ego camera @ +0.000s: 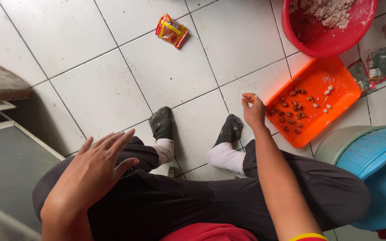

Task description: The person sits on the floor and portions a minced meat mixture from a red bowl by hand, rolling small pieces into balls and placing them onto an orange tray. They repeatedly take mixture, shape it, and set the formed balls on the tray as the tray fills.

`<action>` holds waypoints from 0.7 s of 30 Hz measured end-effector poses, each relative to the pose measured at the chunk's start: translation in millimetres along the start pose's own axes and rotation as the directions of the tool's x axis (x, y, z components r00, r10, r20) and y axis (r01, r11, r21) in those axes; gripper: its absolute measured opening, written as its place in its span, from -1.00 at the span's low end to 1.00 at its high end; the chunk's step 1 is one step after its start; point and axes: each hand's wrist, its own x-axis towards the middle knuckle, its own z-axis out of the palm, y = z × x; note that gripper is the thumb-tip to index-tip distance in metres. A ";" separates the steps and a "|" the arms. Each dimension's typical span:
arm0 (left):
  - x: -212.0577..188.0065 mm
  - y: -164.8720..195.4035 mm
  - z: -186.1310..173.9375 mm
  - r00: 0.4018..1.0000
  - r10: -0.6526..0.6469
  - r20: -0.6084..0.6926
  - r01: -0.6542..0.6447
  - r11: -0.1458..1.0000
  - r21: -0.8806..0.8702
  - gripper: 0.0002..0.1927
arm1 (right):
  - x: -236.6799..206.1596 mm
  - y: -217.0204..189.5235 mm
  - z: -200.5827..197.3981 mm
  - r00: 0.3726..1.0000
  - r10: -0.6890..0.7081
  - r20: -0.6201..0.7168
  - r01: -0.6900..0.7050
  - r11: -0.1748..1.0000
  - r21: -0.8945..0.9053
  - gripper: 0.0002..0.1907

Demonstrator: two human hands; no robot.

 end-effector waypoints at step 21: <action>29.6 -0.9 4.5 0.993 -0.075 0.090 0.075 0.997 0.002 -0.15 | 258.9 20.6 -147.3 0.980 -0.070 -0.188 -0.019 0.900 -0.436 -0.77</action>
